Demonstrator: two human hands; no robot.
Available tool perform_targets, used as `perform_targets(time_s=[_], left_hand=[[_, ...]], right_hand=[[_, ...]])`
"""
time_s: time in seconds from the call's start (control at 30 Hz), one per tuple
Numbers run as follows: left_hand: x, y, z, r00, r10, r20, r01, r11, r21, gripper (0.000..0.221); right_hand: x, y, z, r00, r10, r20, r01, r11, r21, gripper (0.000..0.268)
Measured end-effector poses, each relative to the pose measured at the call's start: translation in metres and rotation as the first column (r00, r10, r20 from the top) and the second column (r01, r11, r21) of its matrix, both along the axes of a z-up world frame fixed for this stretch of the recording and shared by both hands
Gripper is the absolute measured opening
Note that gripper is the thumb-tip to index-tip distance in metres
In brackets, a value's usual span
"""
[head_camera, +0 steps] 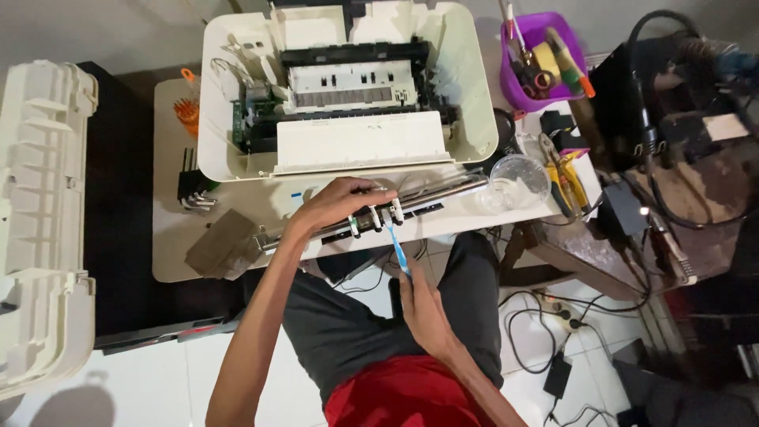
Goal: The person is cleaning a metal component from a disassembled printer using a toothbrush and a cleaning solution.
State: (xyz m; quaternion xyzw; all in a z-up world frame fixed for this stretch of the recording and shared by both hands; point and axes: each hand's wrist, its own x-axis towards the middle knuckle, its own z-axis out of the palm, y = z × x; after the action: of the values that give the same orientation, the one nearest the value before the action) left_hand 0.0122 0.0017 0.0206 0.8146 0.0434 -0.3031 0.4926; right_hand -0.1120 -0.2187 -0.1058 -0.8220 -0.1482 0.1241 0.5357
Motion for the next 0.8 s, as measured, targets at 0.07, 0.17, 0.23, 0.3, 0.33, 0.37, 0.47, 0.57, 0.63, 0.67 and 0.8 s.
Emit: perform_targets(time_s=[0.07, 0.17, 0.23, 0.3, 0.33, 0.37, 0.47, 0.57, 0.63, 0.67, 0.8], left_hand=[[0.000, 0.001, -0.001, 1.000, -0.008, 0.006, 0.008, 1.000, -0.006, 0.052], [-0.001, 0.000, -0.001, 1.000, 0.004, 0.019, -0.004, 1.000, 0.005, 0.054], [0.002, 0.000, -0.006, 0.999, -0.013, 0.035, 0.012, 1.000, 0.025, 0.052], [0.001, -0.001, -0.005, 0.999, -0.010, 0.030, 0.009, 1.000, 0.010, 0.052], [0.001, 0.000, -0.004, 1.000, -0.002, 0.022, 0.002, 1.000, -0.004, 0.051], [0.001, 0.000, -0.005, 1.000, 0.000, 0.029, 0.000, 1.000, -0.001, 0.051], [0.000, 0.001, -0.006, 0.999, -0.005, 0.052, 0.006, 1.000, -0.020, 0.046], [-0.003, 0.001, -0.002, 0.999, -0.009, 0.052, 0.009, 1.000, -0.001, 0.046], [-0.003, 0.000, -0.002, 0.999, -0.026, 0.047, 0.023, 0.997, 0.068, 0.054], [-0.003, 0.000, -0.001, 0.998, -0.023, 0.050, 0.020, 0.997, 0.068, 0.054], [-0.007, -0.002, -0.002, 0.998, 0.015, 0.061, -0.012, 0.999, -0.050, 0.072]], right_hand=[[-0.005, -0.001, -0.008, 0.999, 0.003, -0.051, -0.003, 1.000, -0.011, 0.043], [-0.019, -0.010, -0.039, 0.999, -0.015, -0.034, 0.014, 0.999, -0.050, 0.022], [-0.023, -0.016, -0.051, 0.998, -0.035, -0.054, 0.032, 0.998, -0.051, 0.014], [-0.017, -0.015, -0.042, 0.998, -0.034, -0.062, 0.031, 0.999, -0.042, 0.016], [-0.013, -0.014, -0.037, 0.997, -0.028, -0.073, 0.026, 0.999, -0.032, 0.018], [-0.007, -0.011, -0.023, 0.997, -0.026, -0.066, 0.024, 0.999, -0.029, 0.018], [0.002, -0.004, 0.000, 0.995, 0.033, -0.096, -0.038, 0.998, -0.051, 0.040], [-0.006, -0.008, -0.010, 0.998, 0.052, -0.022, -0.054, 0.995, -0.088, 0.035], [-0.013, -0.012, -0.019, 0.999, -0.017, -0.041, 0.015, 0.998, -0.065, 0.020], [-0.009, -0.009, -0.015, 0.999, -0.015, -0.038, 0.013, 0.998, -0.064, 0.020], [0.006, -0.009, -0.032, 0.997, 0.071, 0.025, -0.067, 0.987, -0.147, 0.037]])
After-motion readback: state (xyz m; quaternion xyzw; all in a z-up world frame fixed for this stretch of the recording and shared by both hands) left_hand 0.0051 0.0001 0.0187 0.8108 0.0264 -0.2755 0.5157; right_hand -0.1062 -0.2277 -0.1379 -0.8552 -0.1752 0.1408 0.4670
